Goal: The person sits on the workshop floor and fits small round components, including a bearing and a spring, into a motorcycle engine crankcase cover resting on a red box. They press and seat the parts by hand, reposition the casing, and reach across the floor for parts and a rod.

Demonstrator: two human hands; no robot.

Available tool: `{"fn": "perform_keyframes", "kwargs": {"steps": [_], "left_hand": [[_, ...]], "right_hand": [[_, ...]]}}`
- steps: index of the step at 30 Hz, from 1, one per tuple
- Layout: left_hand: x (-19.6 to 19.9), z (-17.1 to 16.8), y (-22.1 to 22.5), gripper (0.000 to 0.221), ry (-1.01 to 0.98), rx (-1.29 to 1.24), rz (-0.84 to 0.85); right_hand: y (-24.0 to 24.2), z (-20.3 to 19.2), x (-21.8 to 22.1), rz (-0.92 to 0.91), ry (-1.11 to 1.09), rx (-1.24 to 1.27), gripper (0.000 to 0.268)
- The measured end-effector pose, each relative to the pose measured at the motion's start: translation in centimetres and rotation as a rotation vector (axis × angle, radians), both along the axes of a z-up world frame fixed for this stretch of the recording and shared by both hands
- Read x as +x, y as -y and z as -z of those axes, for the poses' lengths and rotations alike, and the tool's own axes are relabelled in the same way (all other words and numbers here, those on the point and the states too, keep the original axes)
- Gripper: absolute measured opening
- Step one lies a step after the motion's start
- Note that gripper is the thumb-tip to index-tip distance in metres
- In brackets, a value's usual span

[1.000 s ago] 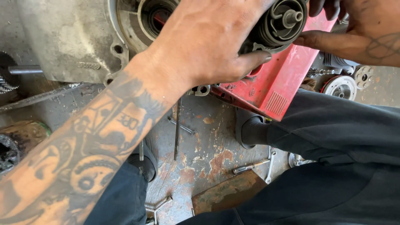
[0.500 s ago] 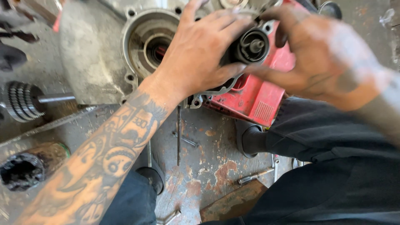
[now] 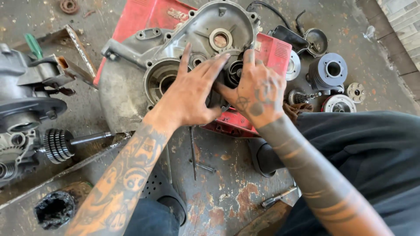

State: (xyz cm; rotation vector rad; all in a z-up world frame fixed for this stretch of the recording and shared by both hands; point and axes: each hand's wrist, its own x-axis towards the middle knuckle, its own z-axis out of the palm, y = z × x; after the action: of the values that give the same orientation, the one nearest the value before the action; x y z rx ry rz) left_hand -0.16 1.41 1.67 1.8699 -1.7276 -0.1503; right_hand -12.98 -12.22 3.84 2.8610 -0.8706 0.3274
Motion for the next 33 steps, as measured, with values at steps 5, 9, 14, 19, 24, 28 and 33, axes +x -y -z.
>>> {"fn": "perform_keyframes", "kwargs": {"steps": [5, 9, 14, 19, 24, 28, 33], "left_hand": [[-2.0, 1.1, -0.2, 0.130, 0.025, -0.019, -0.059], [-4.5, 2.5, 0.6, 0.159, 0.063, 0.067, -0.279], [-6.3, 2.3, 0.8, 0.129, 0.162, 0.025, -0.413], [-7.2, 3.0, 1.5, 0.102, 0.219, 0.001, -0.474], [-8.1, 3.0, 1.8, 0.069, 0.250, -0.002, -0.520], [-7.8, 3.2, 1.6, 0.068, 0.268, 0.018, -0.506], [-7.7, 3.0, 1.5, 0.067, 0.264, 0.053, -0.467]], "right_hand": [[-0.7, 0.9, -0.3, 0.070, 0.160, -0.042, 0.081], [-1.1, 0.5, -0.3, 0.042, 0.335, -0.005, 0.067], [-0.8, 1.7, 0.1, 0.055, 0.346, -0.071, 0.067], [-0.6, 2.3, 0.3, 0.091, 0.335, -0.106, 0.085], [-1.2, 1.3, 0.1, -0.025, 0.470, -0.023, 0.039], [-0.8, 1.8, 0.3, -0.017, 0.446, -0.035, 0.040], [-0.1, 1.6, 0.1, -0.166, 0.492, -0.128, 0.037]]}}
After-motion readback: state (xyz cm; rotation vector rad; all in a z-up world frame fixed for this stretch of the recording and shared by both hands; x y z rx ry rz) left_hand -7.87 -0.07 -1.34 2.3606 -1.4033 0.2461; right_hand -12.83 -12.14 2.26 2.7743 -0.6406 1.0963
